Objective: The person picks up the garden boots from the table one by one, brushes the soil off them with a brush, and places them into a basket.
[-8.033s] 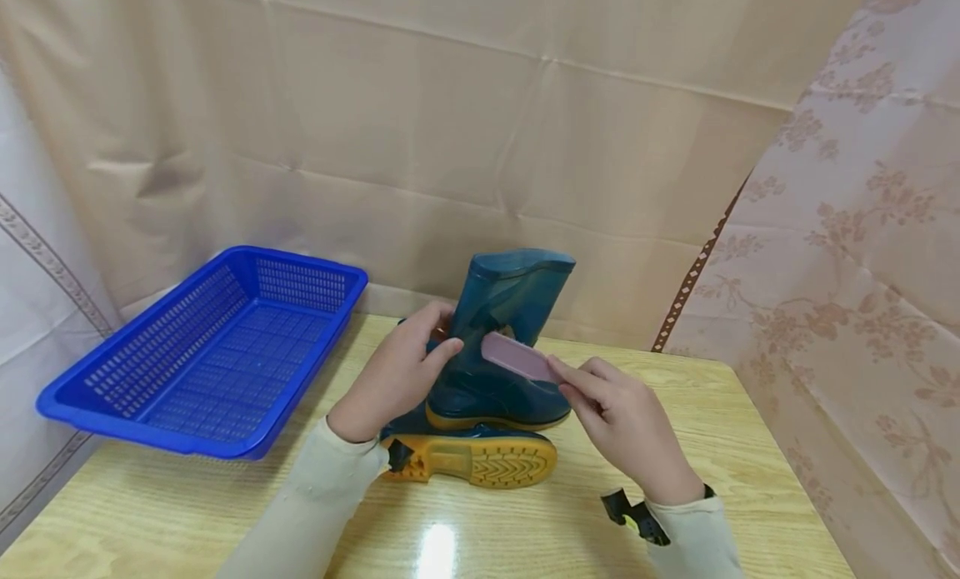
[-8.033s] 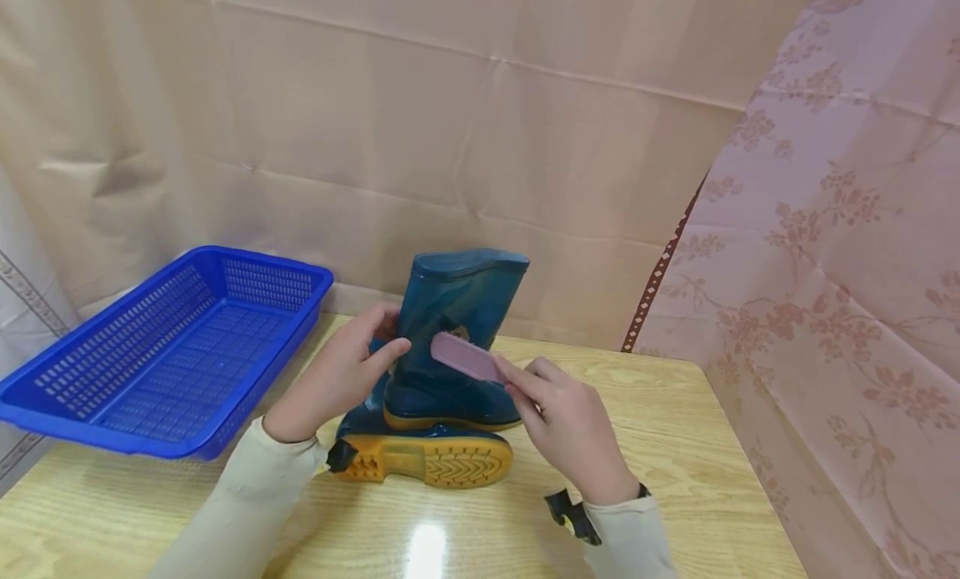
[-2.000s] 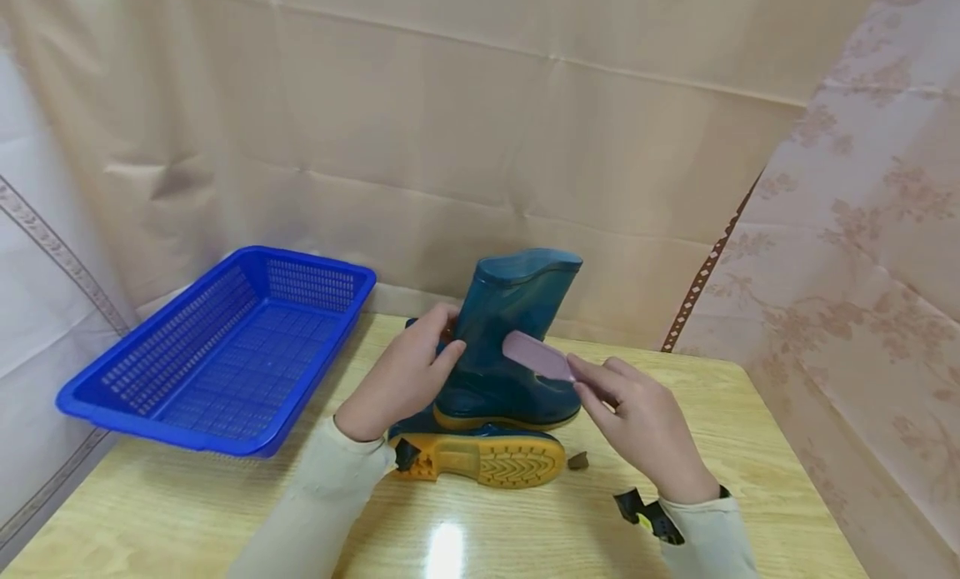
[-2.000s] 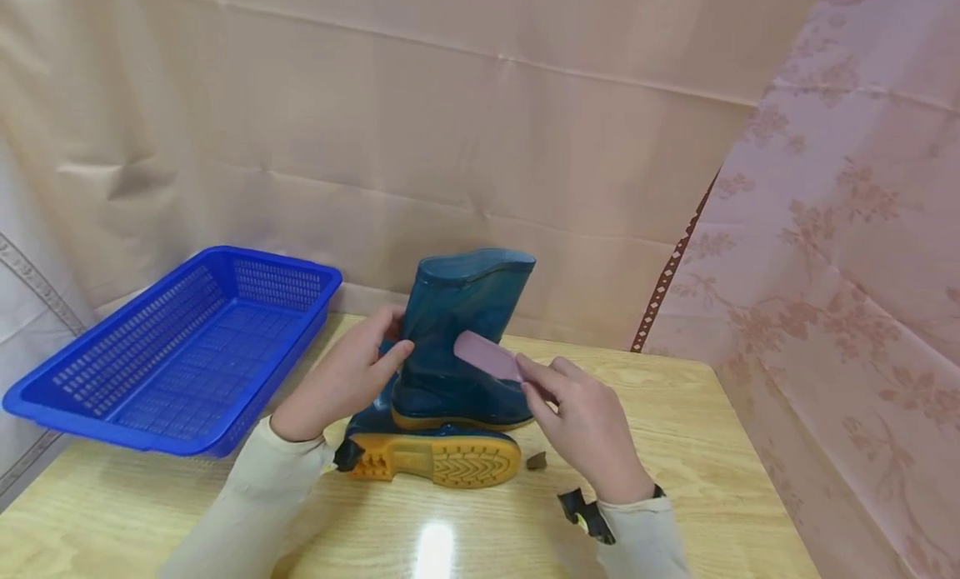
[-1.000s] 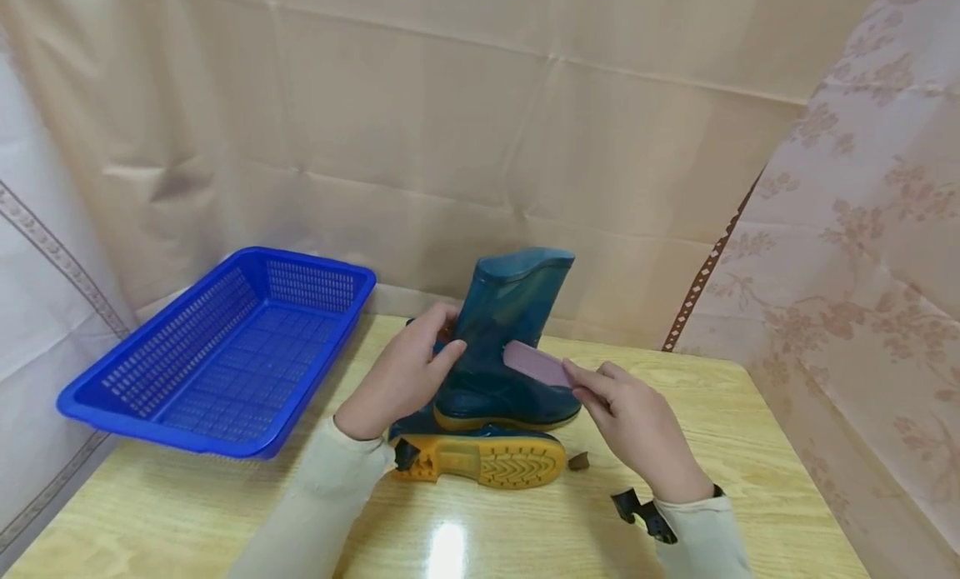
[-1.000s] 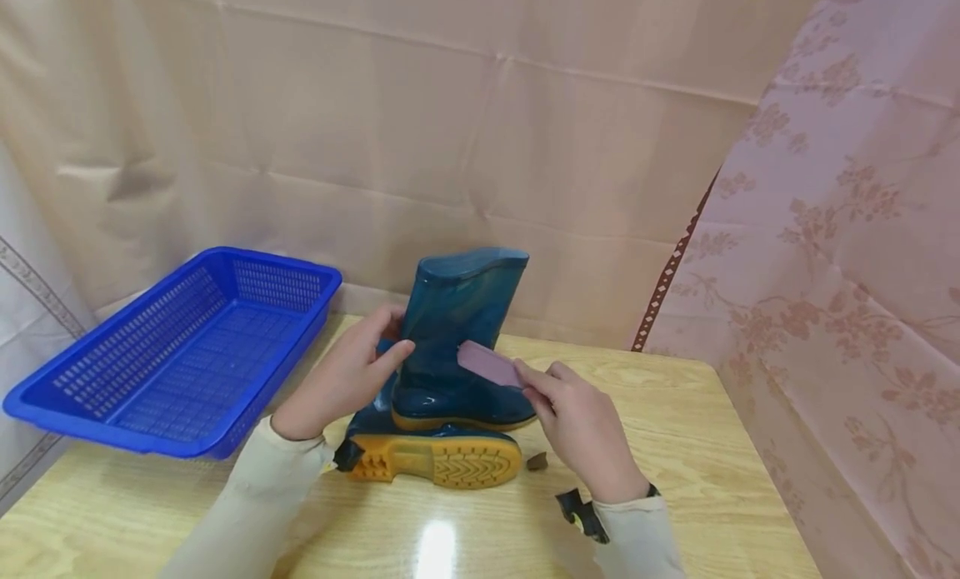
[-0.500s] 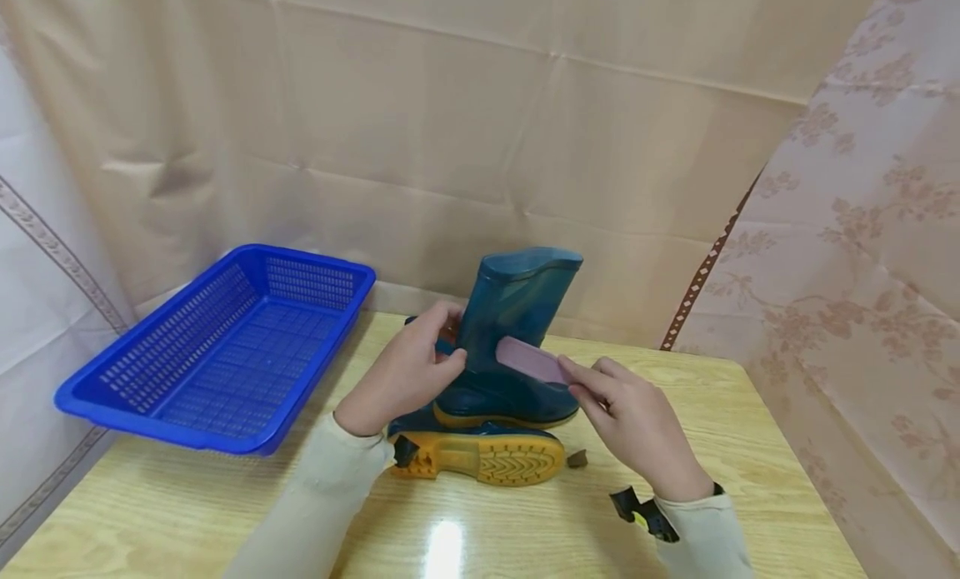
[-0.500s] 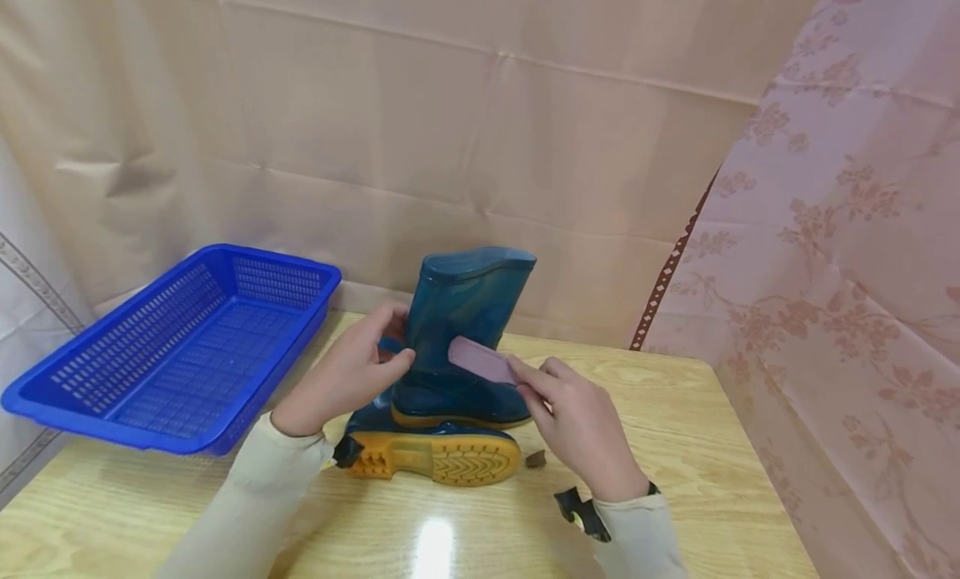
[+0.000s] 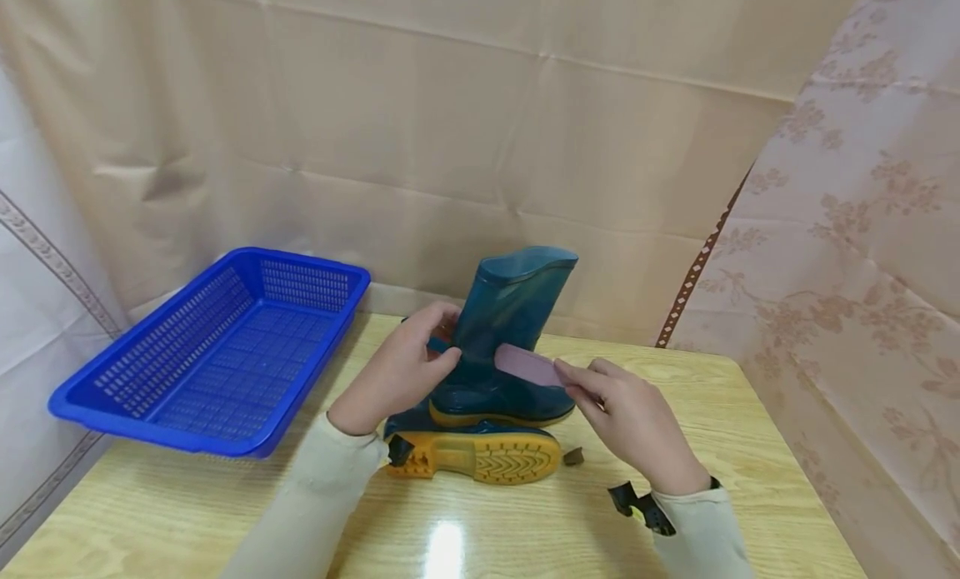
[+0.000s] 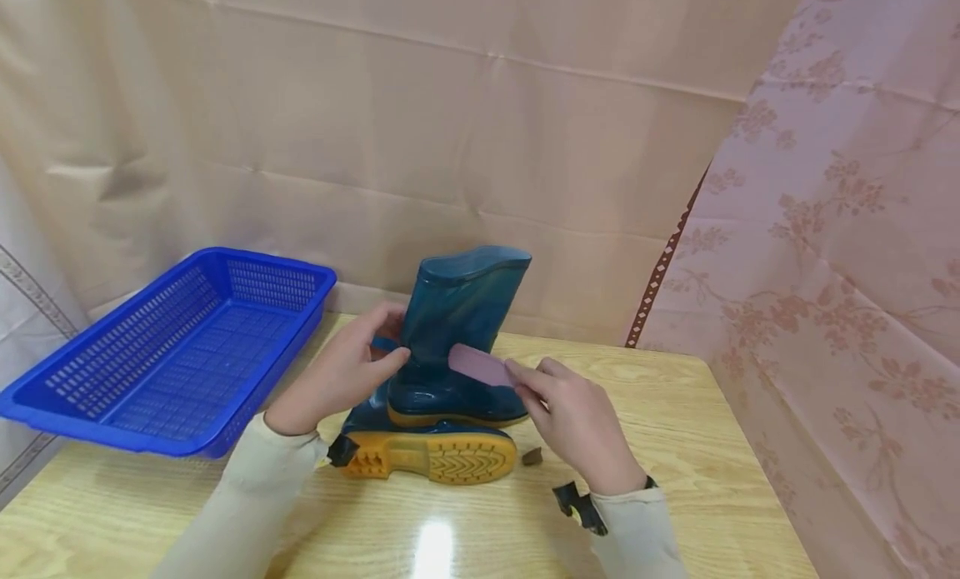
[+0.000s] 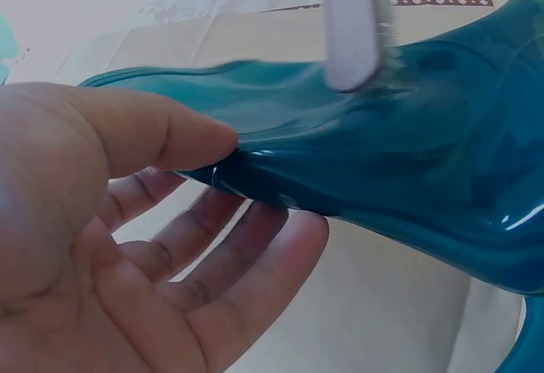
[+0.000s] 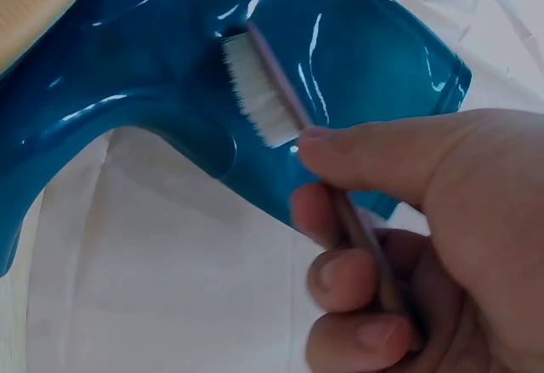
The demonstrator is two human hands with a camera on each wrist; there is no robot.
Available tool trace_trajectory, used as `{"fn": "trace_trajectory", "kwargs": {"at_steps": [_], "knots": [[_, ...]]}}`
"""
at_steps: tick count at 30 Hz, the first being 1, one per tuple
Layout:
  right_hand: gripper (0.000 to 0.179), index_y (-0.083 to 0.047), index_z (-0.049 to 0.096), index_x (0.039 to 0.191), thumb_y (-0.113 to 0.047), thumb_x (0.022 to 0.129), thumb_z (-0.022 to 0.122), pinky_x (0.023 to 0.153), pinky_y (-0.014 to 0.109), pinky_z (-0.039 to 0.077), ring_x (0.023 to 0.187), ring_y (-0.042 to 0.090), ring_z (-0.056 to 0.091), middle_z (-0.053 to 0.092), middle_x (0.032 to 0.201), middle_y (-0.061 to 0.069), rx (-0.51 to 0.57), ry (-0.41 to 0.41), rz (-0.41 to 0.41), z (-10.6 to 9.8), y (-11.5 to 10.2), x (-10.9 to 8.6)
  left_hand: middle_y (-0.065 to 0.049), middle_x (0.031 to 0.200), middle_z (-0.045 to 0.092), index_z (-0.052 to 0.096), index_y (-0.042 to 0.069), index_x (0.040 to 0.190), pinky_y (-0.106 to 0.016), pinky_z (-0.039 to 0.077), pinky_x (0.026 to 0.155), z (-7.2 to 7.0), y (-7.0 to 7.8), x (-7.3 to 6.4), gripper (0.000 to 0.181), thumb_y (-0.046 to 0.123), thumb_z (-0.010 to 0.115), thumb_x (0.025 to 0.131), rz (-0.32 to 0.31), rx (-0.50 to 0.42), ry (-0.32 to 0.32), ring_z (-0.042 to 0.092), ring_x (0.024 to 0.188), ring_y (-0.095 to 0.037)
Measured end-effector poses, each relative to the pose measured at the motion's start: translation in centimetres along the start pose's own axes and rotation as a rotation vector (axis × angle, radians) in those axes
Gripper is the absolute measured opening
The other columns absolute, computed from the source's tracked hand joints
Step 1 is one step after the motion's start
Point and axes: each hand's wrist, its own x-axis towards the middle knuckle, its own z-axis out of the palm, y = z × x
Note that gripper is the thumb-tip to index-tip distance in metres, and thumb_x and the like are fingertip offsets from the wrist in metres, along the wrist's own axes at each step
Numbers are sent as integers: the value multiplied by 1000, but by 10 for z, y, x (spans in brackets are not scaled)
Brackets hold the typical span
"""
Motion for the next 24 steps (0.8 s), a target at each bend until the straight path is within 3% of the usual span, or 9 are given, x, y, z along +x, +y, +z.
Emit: {"fn": "trace_trajectory", "kwargs": {"at_steps": [6, 9, 12, 16, 24], "knots": [[44, -18, 71, 134, -9, 92, 78, 51, 20, 34, 61, 2, 39, 57, 83, -9, 35, 175, -144, 2, -1, 2, -5, 130, 62, 49, 16, 141, -45, 56, 96, -2, 0, 0, 42, 14, 65, 102, -9, -6, -26, 61, 118, -23], [48, -18, 71, 135, -5, 89, 80, 52, 19, 36, 63, 2, 40, 59, 85, -8, 58, 190, -199, 3, -2, 4, -4, 127, 62, 47, 16, 140, -45, 57, 94, -3, 1, 0, 42, 14, 65, 102, -21, -8, -36, 61, 116, -22], [49, -18, 70, 136, -4, 90, 79, 53, 18, 38, 64, 2, 42, 60, 88, -8, 70, 155, -221, 4, -3, 4, -3, 125, 62, 47, 16, 140, -44, 57, 94, -2, 2, 0, 43, 13, 66, 102, -27, -7, -39, 61, 115, -22], [45, -18, 71, 135, -6, 92, 78, 53, 19, 38, 64, 3, 42, 60, 89, -8, 44, 96, -191, 4, -3, 3, -4, 128, 62, 48, 15, 143, -45, 56, 95, -1, 3, 0, 44, 14, 65, 102, -31, 26, -30, 61, 117, -23], [41, -18, 72, 134, -9, 94, 76, 52, 21, 37, 59, 4, 40, 59, 84, -7, -45, 9, -46, 0, 0, 1, -5, 129, 63, 48, 14, 144, -46, 56, 96, 1, 0, 0, 45, 13, 65, 103, -18, 51, -10, 62, 117, -24]]}}
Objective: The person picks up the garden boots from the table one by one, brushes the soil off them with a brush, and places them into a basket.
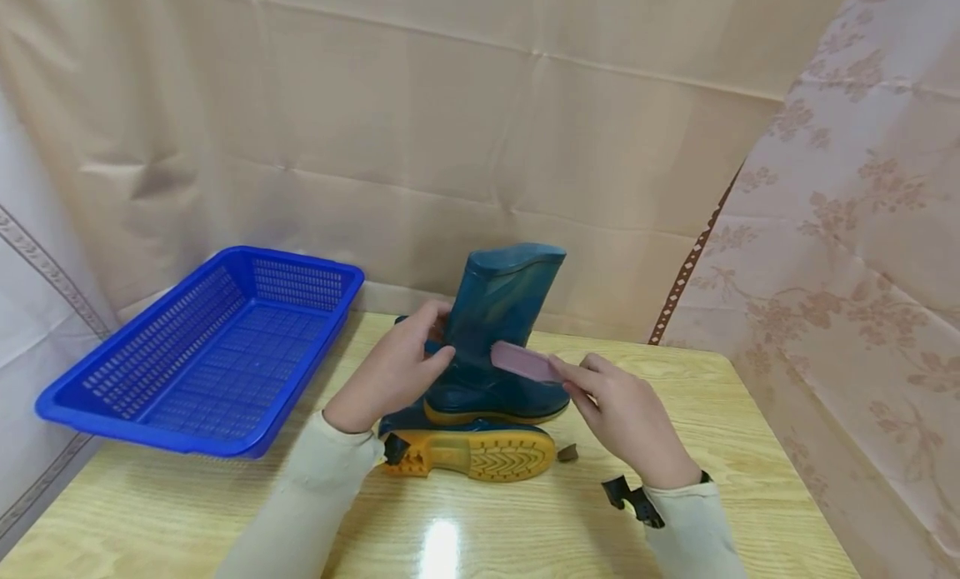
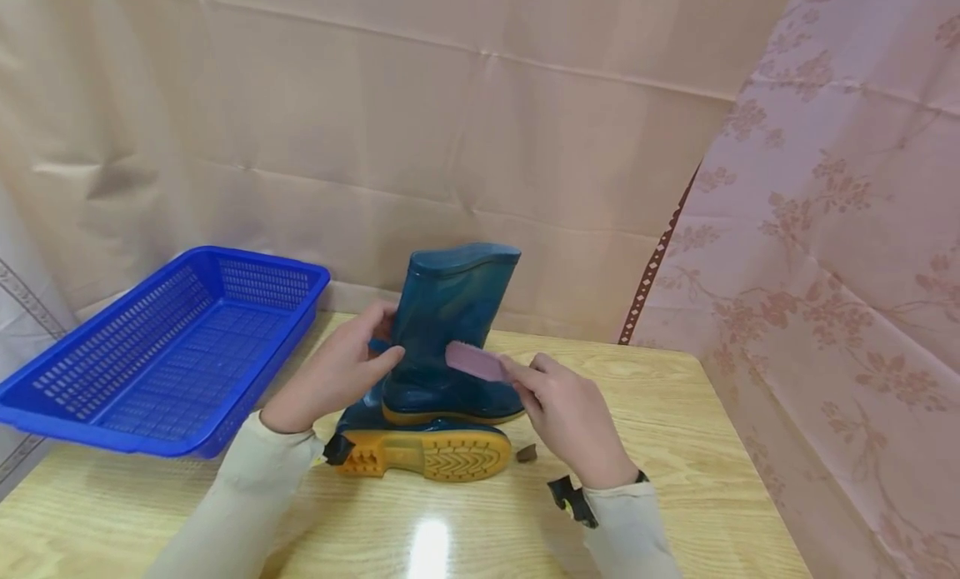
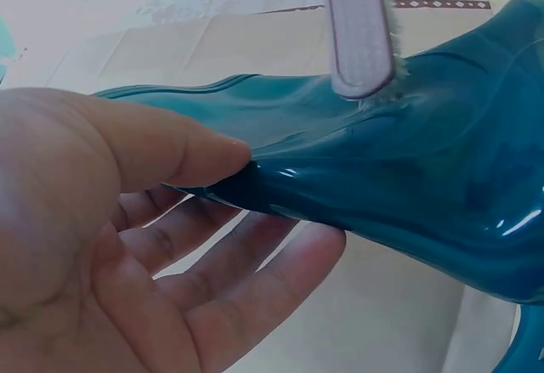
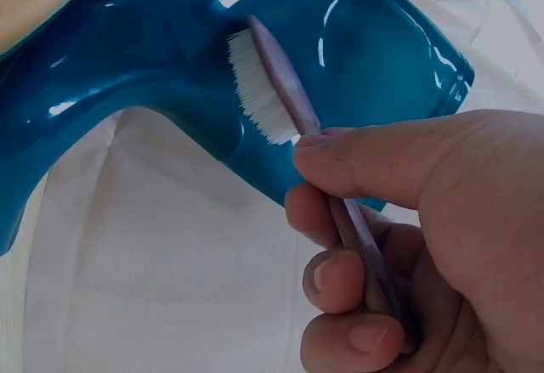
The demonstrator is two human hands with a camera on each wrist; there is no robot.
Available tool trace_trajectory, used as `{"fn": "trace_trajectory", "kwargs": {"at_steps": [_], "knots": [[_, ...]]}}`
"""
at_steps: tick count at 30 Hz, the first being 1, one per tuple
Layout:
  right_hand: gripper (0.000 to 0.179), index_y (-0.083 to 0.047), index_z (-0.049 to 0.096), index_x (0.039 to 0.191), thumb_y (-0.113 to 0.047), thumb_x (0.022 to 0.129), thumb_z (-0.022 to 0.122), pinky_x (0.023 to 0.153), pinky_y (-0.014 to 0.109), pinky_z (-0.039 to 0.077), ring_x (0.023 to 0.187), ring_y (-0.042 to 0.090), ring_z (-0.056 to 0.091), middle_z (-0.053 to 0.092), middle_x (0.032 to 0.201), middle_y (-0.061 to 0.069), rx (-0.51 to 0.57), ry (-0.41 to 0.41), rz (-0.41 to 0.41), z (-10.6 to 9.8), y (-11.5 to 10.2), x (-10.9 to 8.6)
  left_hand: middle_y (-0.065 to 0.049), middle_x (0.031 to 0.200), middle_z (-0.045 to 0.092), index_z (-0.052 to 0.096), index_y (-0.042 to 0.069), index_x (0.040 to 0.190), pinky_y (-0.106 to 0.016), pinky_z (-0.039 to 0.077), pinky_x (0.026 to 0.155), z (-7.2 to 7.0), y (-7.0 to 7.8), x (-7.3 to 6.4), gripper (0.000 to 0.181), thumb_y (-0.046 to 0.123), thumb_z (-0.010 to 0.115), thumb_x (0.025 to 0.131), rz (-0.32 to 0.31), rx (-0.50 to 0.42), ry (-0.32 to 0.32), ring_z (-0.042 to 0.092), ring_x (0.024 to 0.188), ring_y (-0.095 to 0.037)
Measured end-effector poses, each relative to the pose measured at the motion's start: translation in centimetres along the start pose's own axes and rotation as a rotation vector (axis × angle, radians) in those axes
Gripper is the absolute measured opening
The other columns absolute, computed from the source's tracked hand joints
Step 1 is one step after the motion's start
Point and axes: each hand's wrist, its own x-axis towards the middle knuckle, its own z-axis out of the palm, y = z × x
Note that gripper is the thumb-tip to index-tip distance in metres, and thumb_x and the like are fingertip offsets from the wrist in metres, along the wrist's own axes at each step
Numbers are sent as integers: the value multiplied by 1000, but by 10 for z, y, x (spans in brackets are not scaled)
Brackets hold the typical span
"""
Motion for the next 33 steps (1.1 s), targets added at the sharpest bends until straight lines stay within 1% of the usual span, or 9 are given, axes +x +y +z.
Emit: {"fn": "trace_trajectory", "kwargs": {"at_steps": [3, 9, 12, 15, 18, 21, 23, 26, 33], "knots": [[39, -18, 73, 132, -9, 94, 76, 50, 21, 35, 57, 4, 39, 59, 81, -7, 15, 43, 35, -2, 1, -1, -5, 132, 62, 48, 15, 145, -46, 56, 97, 0, -4, 2, 45, 13, 65, 103, 15, -34, -11, 62, 118, -25], [40, -12, 74, 129, -4, 90, 78, 48, 22, 33, 58, 6, 40, 63, 81, 0, 16, 346, 59, -8, 2, -1, -6, 138, 60, 46, 21, 151, -47, 56, 95, -5, -14, 4, 51, 20, 65, 104, -25, -99, -67, 60, 122, -25], [37, -9, 74, 127, -3, 90, 77, 51, 21, 31, 60, 8, 41, 61, 80, 1, 37, 434, 98, -10, 2, -1, -6, 134, 62, 45, 22, 153, -45, 57, 94, -7, -21, 5, 53, 23, 66, 103, -28, -121, -95, 60, 121, -24], [33, -6, 74, 124, -4, 91, 76, 52, 20, 31, 62, 9, 42, 58, 80, 1, 67, 452, 133, -10, 2, -2, -5, 131, 63, 47, 19, 151, -44, 57, 94, -7, -29, 4, 54, 23, 69, 102, -27, -190, -118, 60, 120, -23], [30, -5, 74, 121, -5, 91, 75, 52, 20, 31, 62, 10, 42, 56, 79, 1, 83, 445, 154, -11, 0, -2, -6, 133, 62, 51, 17, 147, -47, 55, 99, -6, -36, 3, 51, 20, 71, 100, -29, -250, -144, 60, 122, -25], [30, -5, 74, 121, -5, 92, 75, 52, 22, 33, 63, 10, 43, 56, 80, 1, 84, 432, 166, -11, 0, -4, -5, 137, 60, 52, 18, 147, -49, 52, 103, -5, -42, 1, 51, 18, 71, 100, -45, -243, -163, 60, 124, -26], [30, -6, 74, 122, -4, 92, 76, 52, 23, 34, 63, 10, 44, 57, 81, 1, 79, 428, 169, -11, 1, -6, -6, 138, 60, 51, 19, 149, -49, 53, 101, -3, -42, 1, 52, 19, 70, 101, -62, -220, -158, 61, 123, -26], [31, -5, 74, 122, -3, 92, 76, 53, 25, 36, 64, 11, 45, 58, 82, 2, 70, 422, 171, -12, 1, -7, -7, 134, 62, 50, 18, 150, -45, 58, 94, 1, -40, 3, 51, 18, 68, 102, -73, -209, -119, 65, 116, -25], [30, -5, 73, 123, -4, 93, 76, 53, 26, 37, 64, 12, 45, 58, 82, 3, 82, 411, 176, -14, 1, -3, -11, 123, 64, 52, 16, 146, -38, 62, 75, 7, -32, 16, 46, 12, 66, 103, -64, -199, 34, 70, 103, -26]]}}
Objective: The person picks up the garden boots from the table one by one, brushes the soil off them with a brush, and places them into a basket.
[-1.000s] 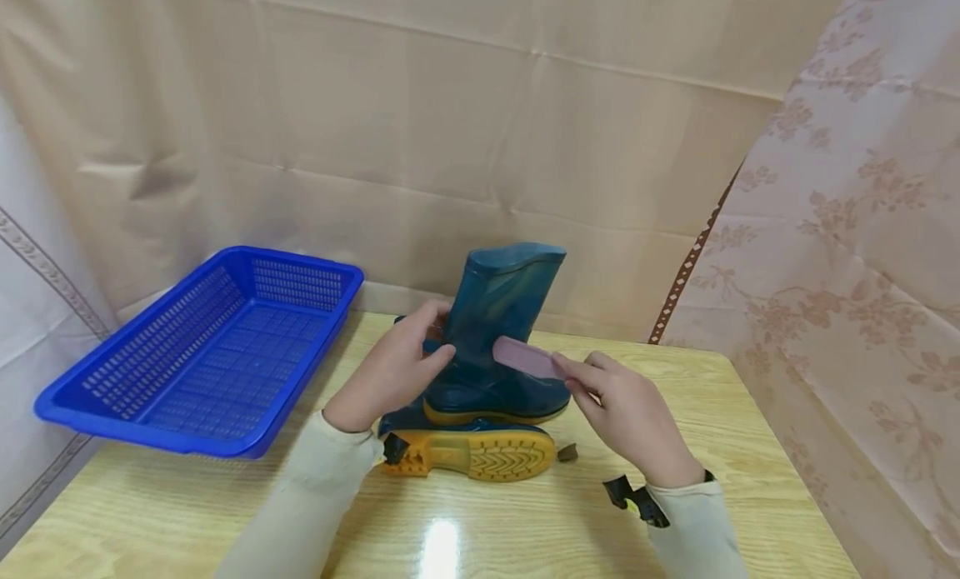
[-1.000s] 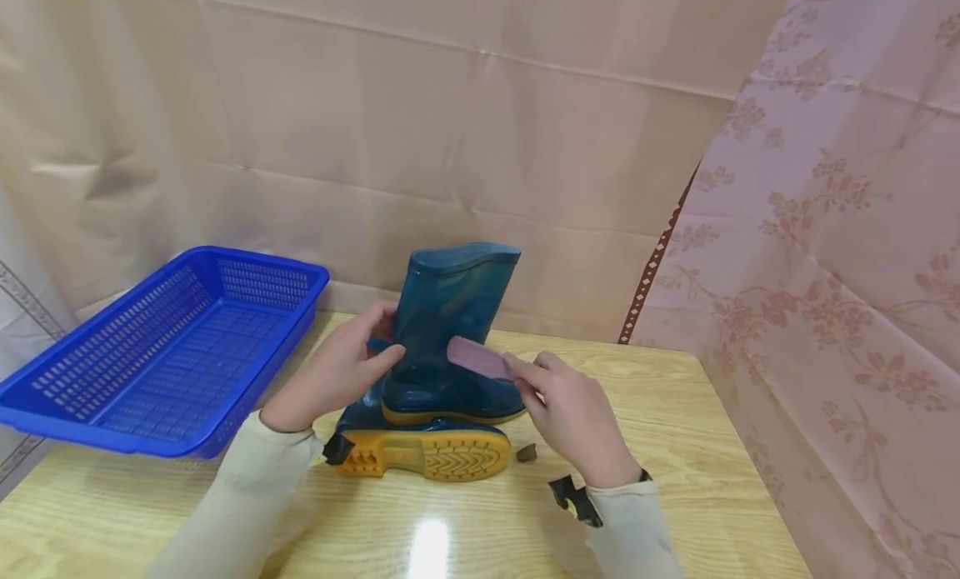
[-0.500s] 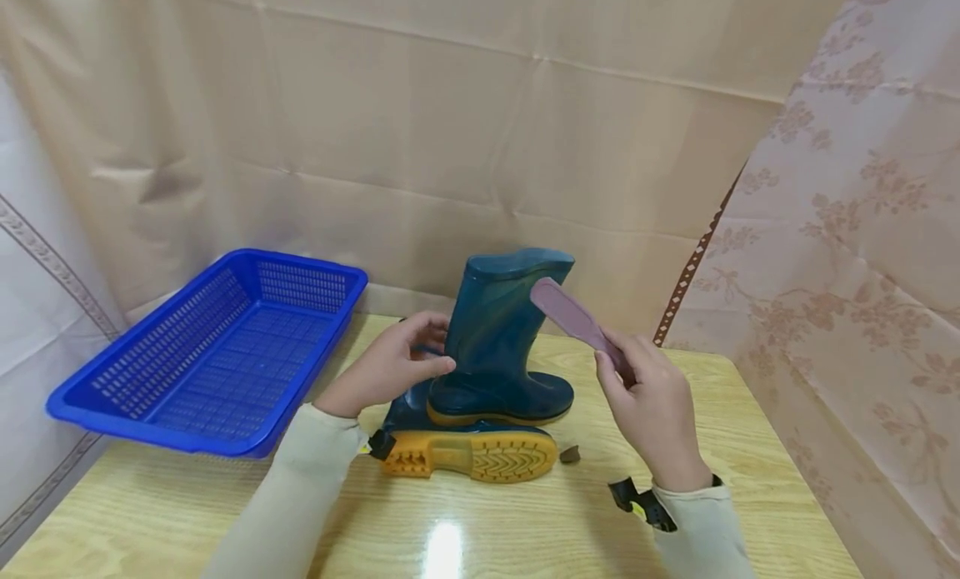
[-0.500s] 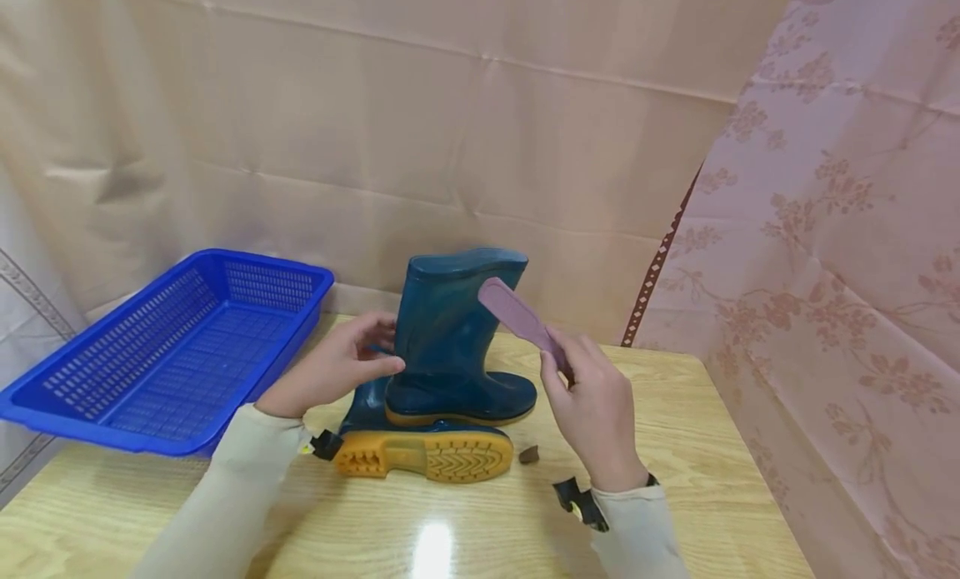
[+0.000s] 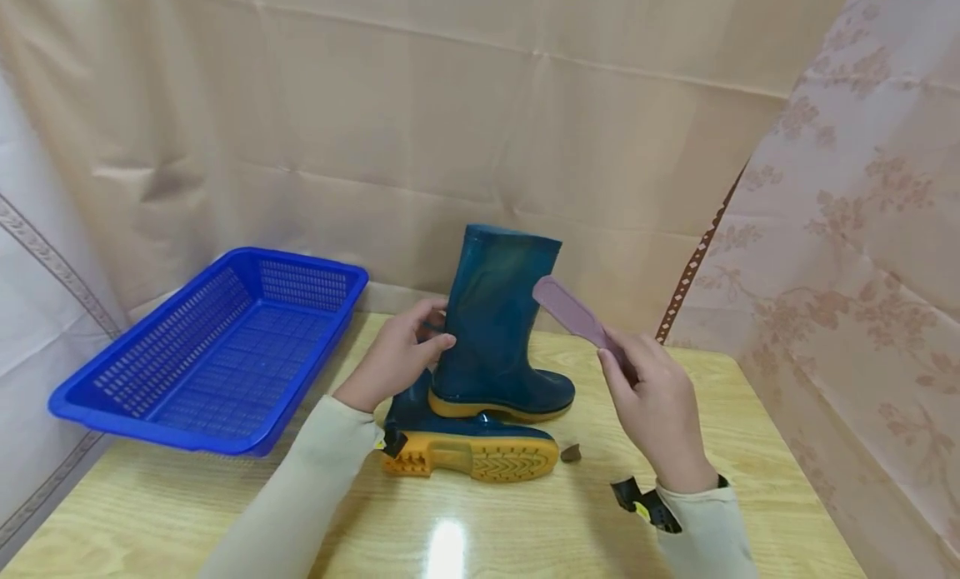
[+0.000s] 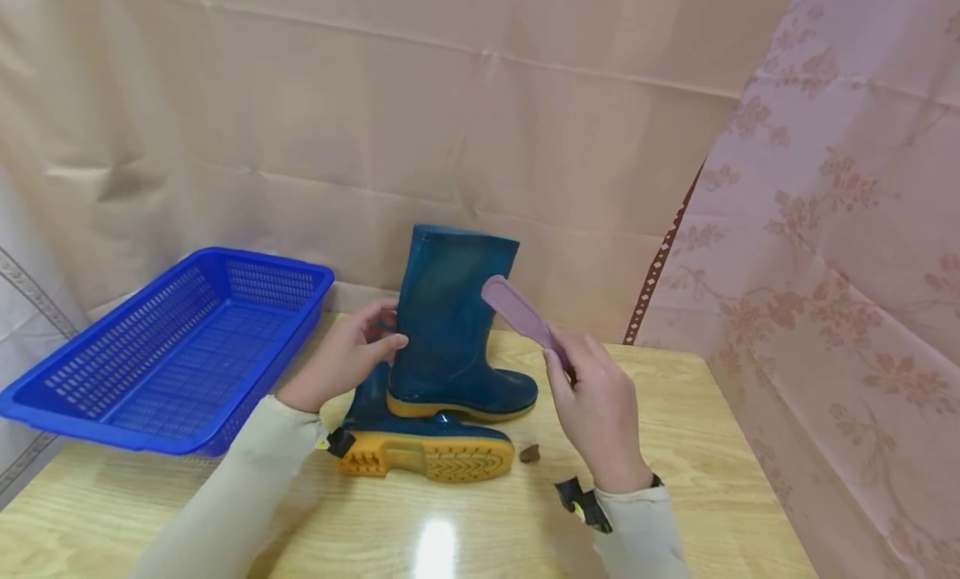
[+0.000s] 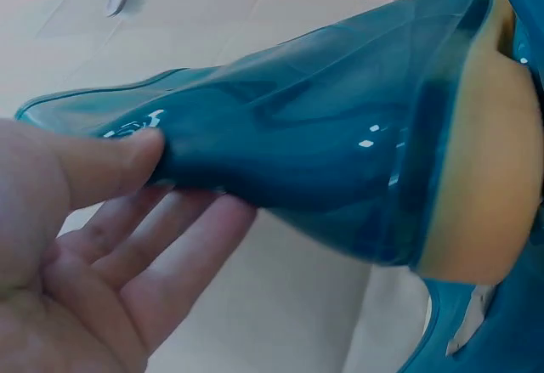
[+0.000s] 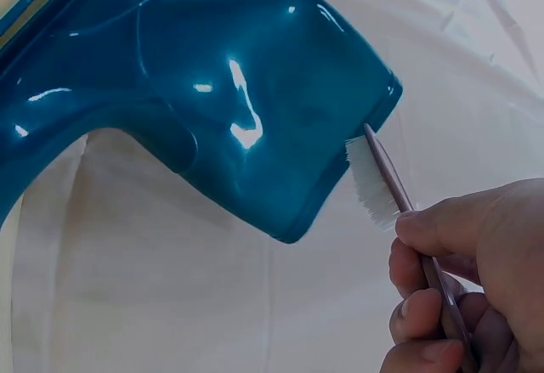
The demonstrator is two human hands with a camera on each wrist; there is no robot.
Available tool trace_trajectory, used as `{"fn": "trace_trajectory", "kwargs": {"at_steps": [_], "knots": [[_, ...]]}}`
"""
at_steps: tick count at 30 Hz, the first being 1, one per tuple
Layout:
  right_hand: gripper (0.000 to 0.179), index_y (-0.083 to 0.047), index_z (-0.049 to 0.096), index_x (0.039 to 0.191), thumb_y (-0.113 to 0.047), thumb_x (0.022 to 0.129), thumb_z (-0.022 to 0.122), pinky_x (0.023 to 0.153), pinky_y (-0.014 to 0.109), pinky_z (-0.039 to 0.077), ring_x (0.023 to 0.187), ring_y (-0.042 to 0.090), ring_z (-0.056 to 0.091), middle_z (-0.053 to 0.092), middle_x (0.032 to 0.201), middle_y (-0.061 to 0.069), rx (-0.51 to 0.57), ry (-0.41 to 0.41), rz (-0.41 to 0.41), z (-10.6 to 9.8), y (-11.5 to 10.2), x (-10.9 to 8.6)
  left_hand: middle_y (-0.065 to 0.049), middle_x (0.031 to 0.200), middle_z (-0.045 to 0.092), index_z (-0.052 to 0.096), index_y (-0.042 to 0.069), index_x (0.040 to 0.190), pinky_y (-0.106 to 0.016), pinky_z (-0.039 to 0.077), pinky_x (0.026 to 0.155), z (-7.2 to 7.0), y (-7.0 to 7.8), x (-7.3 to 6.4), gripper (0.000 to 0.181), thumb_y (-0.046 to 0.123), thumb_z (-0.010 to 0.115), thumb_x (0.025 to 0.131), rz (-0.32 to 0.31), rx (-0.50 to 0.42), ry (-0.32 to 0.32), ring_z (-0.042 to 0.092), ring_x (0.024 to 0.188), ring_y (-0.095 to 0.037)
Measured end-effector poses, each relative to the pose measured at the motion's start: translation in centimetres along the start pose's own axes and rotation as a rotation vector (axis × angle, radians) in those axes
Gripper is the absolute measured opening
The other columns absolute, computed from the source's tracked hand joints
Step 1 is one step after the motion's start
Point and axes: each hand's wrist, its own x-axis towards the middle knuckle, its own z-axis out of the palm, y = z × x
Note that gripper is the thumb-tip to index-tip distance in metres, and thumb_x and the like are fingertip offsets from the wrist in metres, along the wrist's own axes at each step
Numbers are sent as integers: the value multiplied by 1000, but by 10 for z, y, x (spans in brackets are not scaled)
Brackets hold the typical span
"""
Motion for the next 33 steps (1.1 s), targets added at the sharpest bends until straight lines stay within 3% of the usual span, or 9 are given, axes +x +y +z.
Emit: {"fn": "trace_trajectory", "kwargs": {"at_steps": [3, 8, 18, 24, 29, 33], "knots": [[30, -5, 73, 124, -4, 94, 75, 53, 26, 37, 63, 12, 45, 60, 83, 3, 9, -5, 15, -2, -1, 0, -11, 121, 64, 54, 17, 143, -38, 62, 71, 3, 4, 3, 41, 11, 65, 103, 7, -32, 43, 70, 99, -24], [30, -5, 73, 124, -4, 94, 75, 54, 23, 34, 63, 12, 44, 60, 84, 3, 27, 7, 24, -4, -2, -1, -11, 118, 66, 57, 16, 138, -42, 62, 73, 4, 12, 6, 36, 12, 65, 103, 15, -46, 87, 69, 93, -24], [27, -4, 74, 123, -5, 95, 73, 53, 20, 31, 61, 11, 42, 57, 79, 2, 37, 32, 64, -8, -3, 1, -11, 118, 64, 60, 14, 138, -38, 63, 76, 0, 33, 12, 36, 11, 65, 103, -14, -91, 218, 69, 90, -26], [27, -4, 74, 123, -6, 96, 73, 54, 20, 33, 62, 12, 44, 60, 82, 3, 41, 22, 93, -9, -3, 2, -12, 116, 64, 59, 12, 137, -37, 63, 75, -2, 46, 14, 35, 10, 64, 103, 13, -131, 292, 69, 90, -26], [26, -3, 74, 122, -6, 97, 71, 55, 22, 35, 63, 14, 45, 65, 85, 5, 54, 19, 112, -10, -2, 2, -10, 113, 68, 63, 12, 134, -37, 63, 71, -5, 57, 11, 34, 8, 66, 101, 65, -94, 382, 71, 87, -25], [26, -3, 74, 123, -7, 97, 71, 54, 25, 36, 63, 15, 46, 67, 88, 7, 49, -1, 138, -8, -1, 2, -7, 114, 70, 63, 14, 134, -37, 63, 73, 2, 62, 7, 34, 10, 69, 100, 73, -39, 359, 70, 91, -24]]}}
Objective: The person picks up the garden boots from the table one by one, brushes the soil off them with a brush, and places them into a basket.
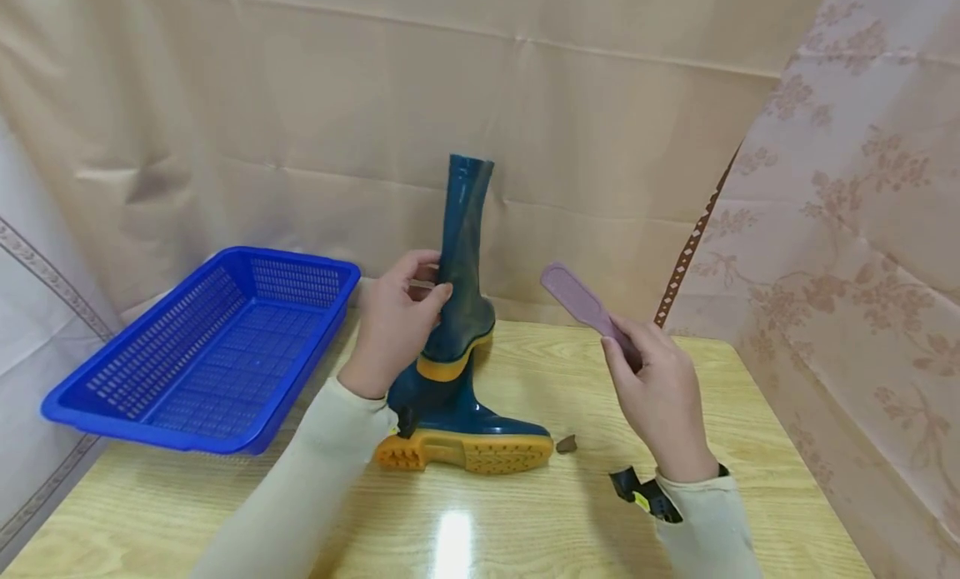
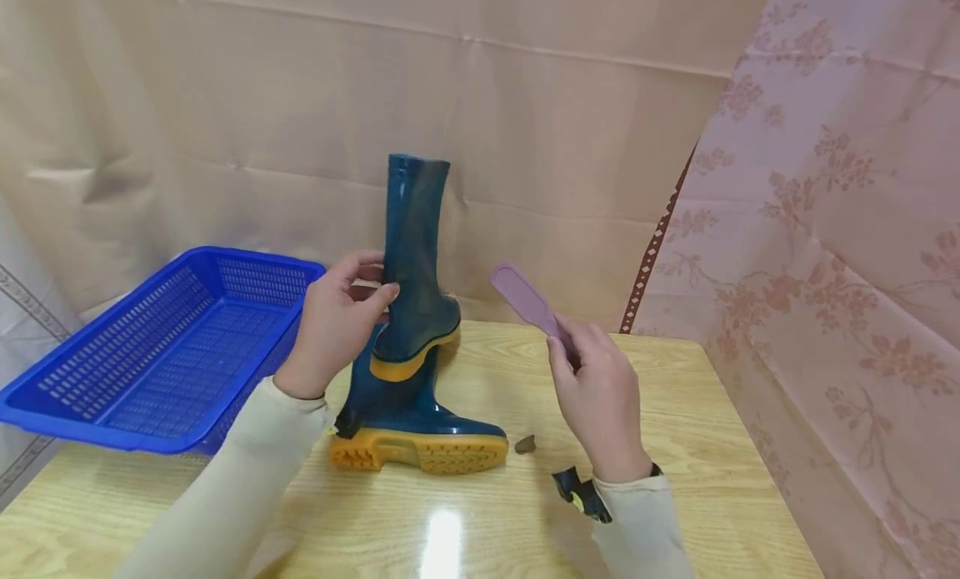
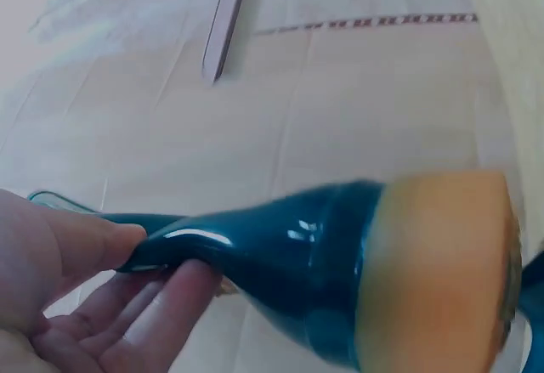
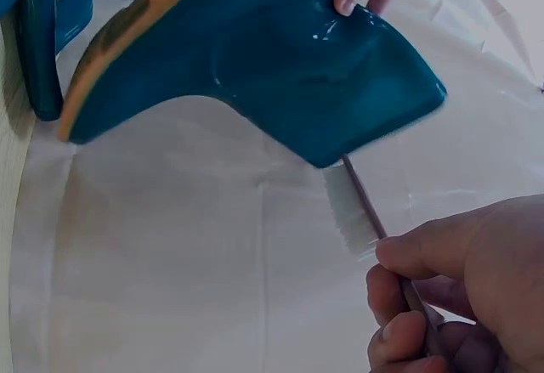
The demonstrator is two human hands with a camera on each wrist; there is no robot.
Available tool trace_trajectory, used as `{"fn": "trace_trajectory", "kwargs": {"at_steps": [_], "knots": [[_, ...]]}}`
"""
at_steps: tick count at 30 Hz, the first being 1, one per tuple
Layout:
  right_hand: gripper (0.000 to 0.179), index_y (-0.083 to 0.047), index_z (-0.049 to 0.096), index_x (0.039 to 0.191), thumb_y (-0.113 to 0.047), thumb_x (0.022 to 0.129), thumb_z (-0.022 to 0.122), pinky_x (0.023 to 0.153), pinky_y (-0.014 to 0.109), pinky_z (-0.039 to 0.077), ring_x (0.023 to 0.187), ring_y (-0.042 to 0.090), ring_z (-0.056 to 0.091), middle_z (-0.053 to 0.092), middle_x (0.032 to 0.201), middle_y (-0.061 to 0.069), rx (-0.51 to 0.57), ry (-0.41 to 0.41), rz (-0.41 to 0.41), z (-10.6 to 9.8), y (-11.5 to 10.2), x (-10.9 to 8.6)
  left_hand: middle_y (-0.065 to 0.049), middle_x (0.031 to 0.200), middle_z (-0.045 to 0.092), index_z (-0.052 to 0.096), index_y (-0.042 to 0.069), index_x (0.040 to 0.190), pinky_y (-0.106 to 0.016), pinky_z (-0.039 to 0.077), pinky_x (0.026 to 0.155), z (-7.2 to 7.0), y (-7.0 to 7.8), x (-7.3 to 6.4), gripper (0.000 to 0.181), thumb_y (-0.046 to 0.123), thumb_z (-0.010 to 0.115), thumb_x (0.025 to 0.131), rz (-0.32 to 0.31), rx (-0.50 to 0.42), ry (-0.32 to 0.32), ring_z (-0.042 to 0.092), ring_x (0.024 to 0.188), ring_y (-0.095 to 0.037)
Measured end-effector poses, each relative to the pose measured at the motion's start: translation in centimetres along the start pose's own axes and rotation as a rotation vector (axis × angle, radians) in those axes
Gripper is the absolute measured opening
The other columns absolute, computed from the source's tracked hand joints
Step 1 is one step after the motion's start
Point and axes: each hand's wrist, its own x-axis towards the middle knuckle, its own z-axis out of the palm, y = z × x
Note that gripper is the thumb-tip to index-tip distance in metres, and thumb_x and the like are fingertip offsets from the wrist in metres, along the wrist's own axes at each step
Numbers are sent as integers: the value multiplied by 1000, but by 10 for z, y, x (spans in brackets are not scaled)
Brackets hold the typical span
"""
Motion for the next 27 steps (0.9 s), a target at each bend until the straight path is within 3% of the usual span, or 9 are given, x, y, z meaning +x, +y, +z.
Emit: {"fn": "trace_trajectory", "kwargs": {"at_steps": [10, 15, 18, 23, 27], "knots": [[27, -6, 73, 125, -10, 98, 71, 52, 27, 40, 63, 17, 51, 72, 97, 9, -15, -92, 41, 5, 3, 0, -2, 109, 69, 60, 15, 131, -41, 60, 83, 43, 12, -29, 36, 13, 73, 98, -11, 24, -78, 67, 96, -18], [28, -5, 72, 127, -11, 100, 68, 55, 28, 44, 67, 19, 55, 72, 97, 11, -24, -131, 80, 9, 3, 2, 1, 109, 66, 57, 16, 132, -36, 58, 84, 63, 18, -43, 37, 15, 72, 99, -21, 9, -179, 65, 98, -14], [28, -2, 71, 128, -12, 102, 66, 61, 32, 51, 74, 22, 62, 72, 99, 14, -29, -150, 126, 11, 3, 3, 2, 110, 65, 57, 16, 132, -35, 57, 87, 73, 19, -49, 37, 14, 72, 99, -20, -6, -208, 64, 100, -14], [33, 0, 65, 135, -13, 105, 61, 75, 45, 61, 93, 30, 72, 71, 114, 20, 8, -163, 178, 15, 5, 2, 2, 110, 66, 56, 16, 130, -34, 57, 85, 84, 21, -51, 35, 17, 72, 99, 6, 20, -209, 66, 101, -14], [36, -1, 63, 140, -12, 105, 60, 82, 50, 61, 103, 33, 72, 70, 122, 21, 56, -166, 175, 20, 5, 1, 3, 112, 66, 55, 17, 129, -32, 57, 85, 81, 20, -47, 33, 22, 71, 100, 39, 72, -275, 67, 101, -13]]}}
